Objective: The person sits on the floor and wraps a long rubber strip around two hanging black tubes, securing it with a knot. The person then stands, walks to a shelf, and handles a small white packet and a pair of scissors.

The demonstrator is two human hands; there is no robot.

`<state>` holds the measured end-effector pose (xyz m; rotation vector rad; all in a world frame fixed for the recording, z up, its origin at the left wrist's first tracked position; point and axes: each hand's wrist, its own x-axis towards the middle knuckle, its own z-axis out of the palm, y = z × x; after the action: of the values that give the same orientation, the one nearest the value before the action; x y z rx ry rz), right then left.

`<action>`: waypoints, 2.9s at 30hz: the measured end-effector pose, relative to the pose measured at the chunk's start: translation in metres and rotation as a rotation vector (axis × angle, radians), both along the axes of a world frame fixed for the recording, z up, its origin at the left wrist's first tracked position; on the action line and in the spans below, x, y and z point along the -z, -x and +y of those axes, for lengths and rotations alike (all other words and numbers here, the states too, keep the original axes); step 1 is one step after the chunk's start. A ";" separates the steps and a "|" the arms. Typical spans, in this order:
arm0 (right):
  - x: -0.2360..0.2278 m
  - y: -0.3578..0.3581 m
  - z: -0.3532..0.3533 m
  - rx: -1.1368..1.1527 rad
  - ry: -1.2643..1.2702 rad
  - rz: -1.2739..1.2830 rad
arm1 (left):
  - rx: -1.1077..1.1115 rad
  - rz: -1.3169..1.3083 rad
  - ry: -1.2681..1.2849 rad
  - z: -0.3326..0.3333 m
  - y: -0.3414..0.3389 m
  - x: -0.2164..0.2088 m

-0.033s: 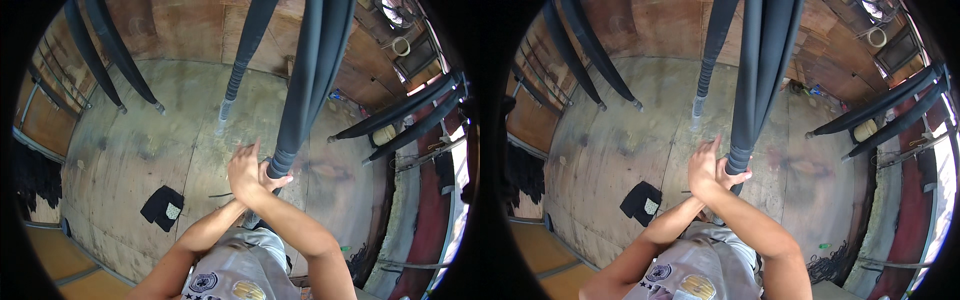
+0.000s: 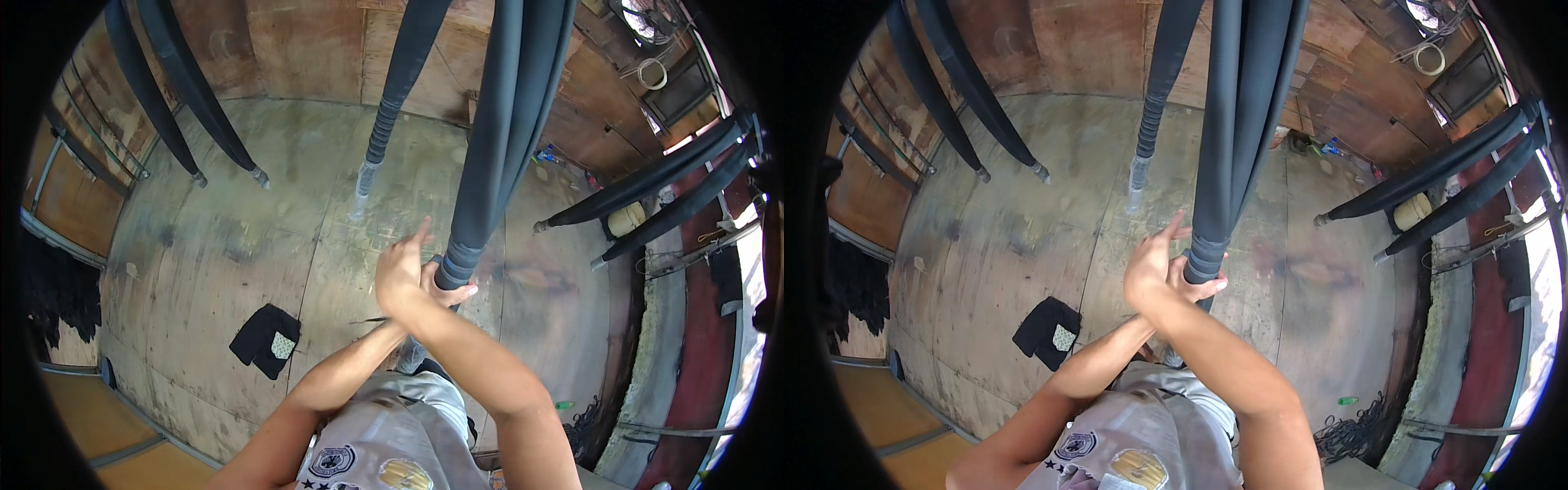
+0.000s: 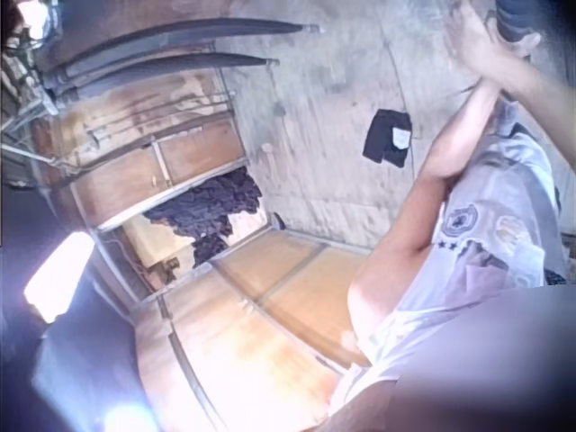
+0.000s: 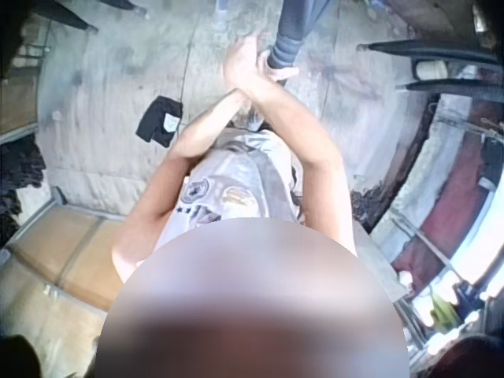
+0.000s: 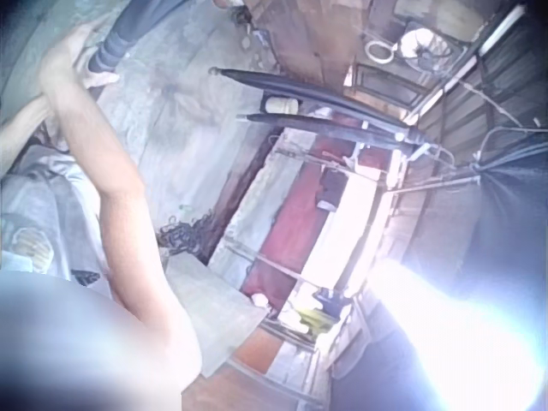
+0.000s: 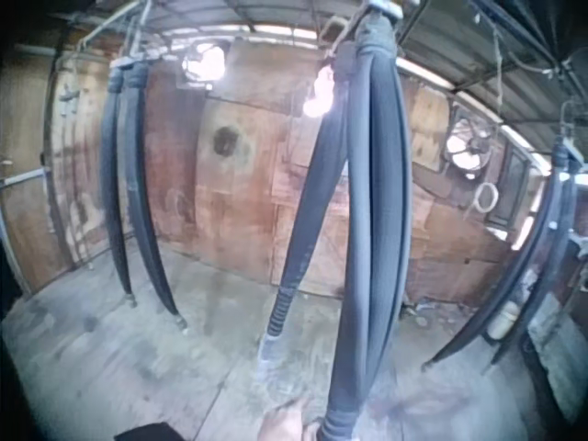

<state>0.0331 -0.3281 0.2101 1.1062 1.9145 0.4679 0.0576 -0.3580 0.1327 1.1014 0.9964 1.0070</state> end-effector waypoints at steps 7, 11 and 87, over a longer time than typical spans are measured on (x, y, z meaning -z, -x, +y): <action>0.028 0.003 0.002 0.085 0.320 0.001 | -0.051 0.220 -0.079 -0.008 0.010 -0.030; 0.026 0.006 -0.012 0.033 0.254 0.093 | -0.062 0.369 -0.011 -0.015 0.018 -0.046; 0.036 -0.239 -0.089 0.800 -0.322 1.000 | 0.081 -0.255 -0.032 -0.008 0.016 -0.010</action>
<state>0.2723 -0.4171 0.1741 2.4910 1.9384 -0.3216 0.0418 -0.3665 0.1429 1.0016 0.7273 1.0703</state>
